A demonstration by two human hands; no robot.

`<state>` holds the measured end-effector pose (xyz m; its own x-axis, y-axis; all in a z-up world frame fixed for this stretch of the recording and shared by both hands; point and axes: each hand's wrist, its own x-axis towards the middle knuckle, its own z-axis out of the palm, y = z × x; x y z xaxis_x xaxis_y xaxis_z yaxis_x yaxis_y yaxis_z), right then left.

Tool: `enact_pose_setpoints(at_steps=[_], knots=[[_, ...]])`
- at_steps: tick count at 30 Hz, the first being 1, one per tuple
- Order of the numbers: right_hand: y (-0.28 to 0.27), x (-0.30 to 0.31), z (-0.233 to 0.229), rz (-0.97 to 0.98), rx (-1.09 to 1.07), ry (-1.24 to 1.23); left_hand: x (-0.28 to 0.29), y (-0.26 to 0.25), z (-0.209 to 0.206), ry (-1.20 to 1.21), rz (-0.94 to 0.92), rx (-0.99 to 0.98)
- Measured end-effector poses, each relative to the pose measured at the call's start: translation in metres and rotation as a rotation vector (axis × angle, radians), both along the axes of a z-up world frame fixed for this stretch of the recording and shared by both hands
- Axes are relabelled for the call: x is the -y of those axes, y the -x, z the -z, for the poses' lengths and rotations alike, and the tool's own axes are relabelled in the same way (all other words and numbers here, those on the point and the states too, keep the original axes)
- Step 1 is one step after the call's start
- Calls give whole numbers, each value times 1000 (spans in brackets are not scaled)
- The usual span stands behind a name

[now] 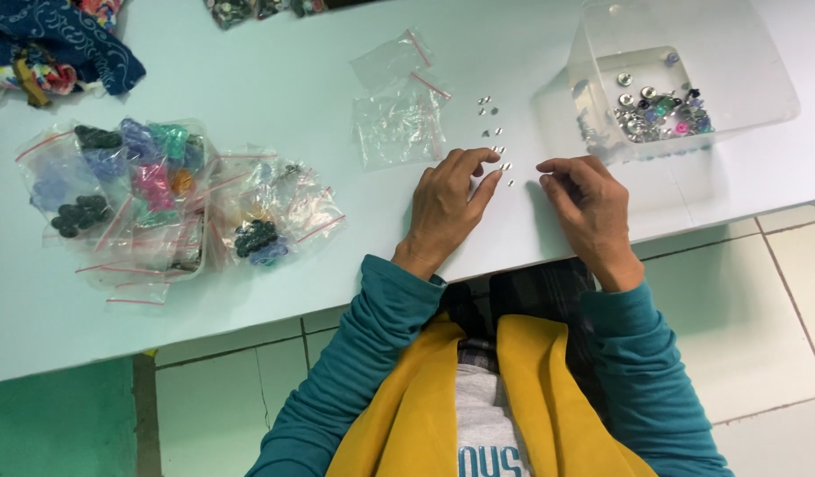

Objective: The person sorts small metal decorative items from a plastic container and places several into a small plastic bag.

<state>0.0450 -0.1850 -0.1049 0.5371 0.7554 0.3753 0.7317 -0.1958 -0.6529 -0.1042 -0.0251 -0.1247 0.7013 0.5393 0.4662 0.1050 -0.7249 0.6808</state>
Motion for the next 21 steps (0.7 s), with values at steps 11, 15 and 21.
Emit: enact_pose_setpoints(at_steps=[11, 15, 21], knots=[[2, -1, -3, -34, 4, -23, -2, 2, -14, 27, -10, 94], [-4, -1, -4, -99, 14, -31, -7, -1, -16, 23, -39, 95], [-13, 12, -19, -274, -98, -76, -5, -9, -35, 9, -65, 63]])
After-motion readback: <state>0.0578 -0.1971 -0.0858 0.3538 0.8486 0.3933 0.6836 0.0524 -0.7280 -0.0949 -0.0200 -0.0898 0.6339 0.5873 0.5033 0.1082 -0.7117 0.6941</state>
